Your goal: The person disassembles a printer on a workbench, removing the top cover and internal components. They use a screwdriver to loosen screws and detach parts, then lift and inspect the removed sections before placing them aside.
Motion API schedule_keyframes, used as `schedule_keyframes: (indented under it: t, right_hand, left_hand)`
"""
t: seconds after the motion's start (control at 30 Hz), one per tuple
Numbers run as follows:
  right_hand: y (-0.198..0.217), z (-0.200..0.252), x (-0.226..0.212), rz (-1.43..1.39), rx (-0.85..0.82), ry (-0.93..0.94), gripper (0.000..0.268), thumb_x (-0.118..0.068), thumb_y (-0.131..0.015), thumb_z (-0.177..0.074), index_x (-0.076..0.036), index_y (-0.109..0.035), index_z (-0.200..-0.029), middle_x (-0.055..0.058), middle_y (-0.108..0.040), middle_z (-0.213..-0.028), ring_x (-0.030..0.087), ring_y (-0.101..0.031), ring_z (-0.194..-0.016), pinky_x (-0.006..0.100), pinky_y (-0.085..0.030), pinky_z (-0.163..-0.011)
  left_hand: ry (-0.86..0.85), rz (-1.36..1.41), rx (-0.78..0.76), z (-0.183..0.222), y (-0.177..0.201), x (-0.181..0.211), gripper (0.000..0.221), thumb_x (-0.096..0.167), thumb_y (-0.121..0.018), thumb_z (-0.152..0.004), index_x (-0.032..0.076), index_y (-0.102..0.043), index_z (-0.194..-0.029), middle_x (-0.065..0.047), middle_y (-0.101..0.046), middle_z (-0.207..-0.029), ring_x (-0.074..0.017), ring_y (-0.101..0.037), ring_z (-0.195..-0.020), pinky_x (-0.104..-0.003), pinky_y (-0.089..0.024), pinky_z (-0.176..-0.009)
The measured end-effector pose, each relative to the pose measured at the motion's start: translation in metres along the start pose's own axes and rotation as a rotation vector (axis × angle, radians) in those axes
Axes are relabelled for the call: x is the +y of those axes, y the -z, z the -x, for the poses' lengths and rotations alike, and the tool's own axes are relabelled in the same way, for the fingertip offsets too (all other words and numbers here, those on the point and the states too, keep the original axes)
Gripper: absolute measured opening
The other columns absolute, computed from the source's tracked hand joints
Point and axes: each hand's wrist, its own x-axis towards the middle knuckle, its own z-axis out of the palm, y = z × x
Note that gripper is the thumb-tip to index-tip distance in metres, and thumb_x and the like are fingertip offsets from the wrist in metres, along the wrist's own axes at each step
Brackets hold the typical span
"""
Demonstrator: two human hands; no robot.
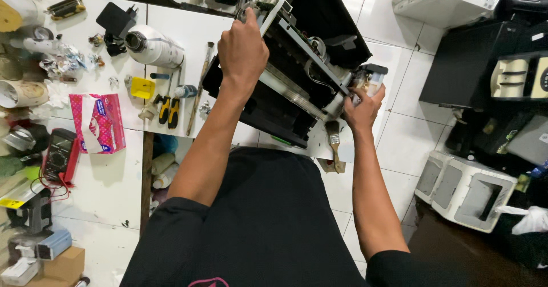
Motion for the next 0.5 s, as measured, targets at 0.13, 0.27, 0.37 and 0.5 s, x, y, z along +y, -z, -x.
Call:
schedule_keyframes:
  t: [0.13, 0.27, 0.37, 0.5]
  right_hand:
    - [-0.002, -0.002, 0.005, -0.017, -0.028, -0.022, 0.025, -0.027, -0.074, -0.089, -0.024, -0.086, -0.11, 0.027, -0.014, -0.173, 0.051, -0.039, -0.15, 0.046, -0.038, -0.126]
    - [-0.01, 0.0, 0.02, 0.066, 0.1, 0.178, 0.018, -0.024, -0.08, -0.093, -0.021, -0.088, -0.109, 0.035, -0.016, -0.171, 0.059, -0.036, -0.152, 0.053, -0.039, -0.126]
    - [-0.012, 0.003, 0.022, 0.062, 0.135, 0.242, 0.016, -0.021, -0.083, -0.094, -0.02, -0.087, -0.109, 0.036, -0.014, -0.172, 0.061, -0.034, -0.155, 0.056, -0.041, -0.125]
    - [-0.008, 0.009, 0.008, 0.181, 0.165, 0.33, 0.017, -0.007, -0.081, -0.094, -0.016, -0.083, -0.108, 0.019, -0.028, -0.174, 0.051, -0.05, -0.132, 0.056, -0.062, -0.082]
  left_hand:
    - [0.007, -0.001, -0.014, 0.0, 0.002, 0.003, 0.053, 0.002, -0.073, -0.095, -0.003, -0.063, -0.146, -0.013, -0.07, -0.076, -0.0263, -0.069, -0.056, -0.039, -0.059, -0.045]
    - [0.006, -0.014, -0.017, 0.0, -0.001, 0.002, 0.054, 0.006, -0.073, -0.096, -0.002, -0.061, -0.148, -0.016, -0.072, -0.082, -0.033, -0.072, -0.063, -0.045, -0.062, -0.05]
    - [0.007, -0.016, -0.019, -0.001, 0.001, 0.001, 0.053, 0.004, -0.072, -0.096, -0.002, -0.062, -0.147, -0.015, -0.071, -0.078, -0.03, -0.071, -0.059, -0.042, -0.06, -0.046]
    - [0.01, -0.02, -0.027, -0.001, 0.001, 0.0, 0.053, 0.007, -0.072, -0.097, -0.001, -0.062, -0.149, -0.015, -0.07, -0.077, -0.0312, -0.07, -0.058, -0.043, -0.06, -0.047]
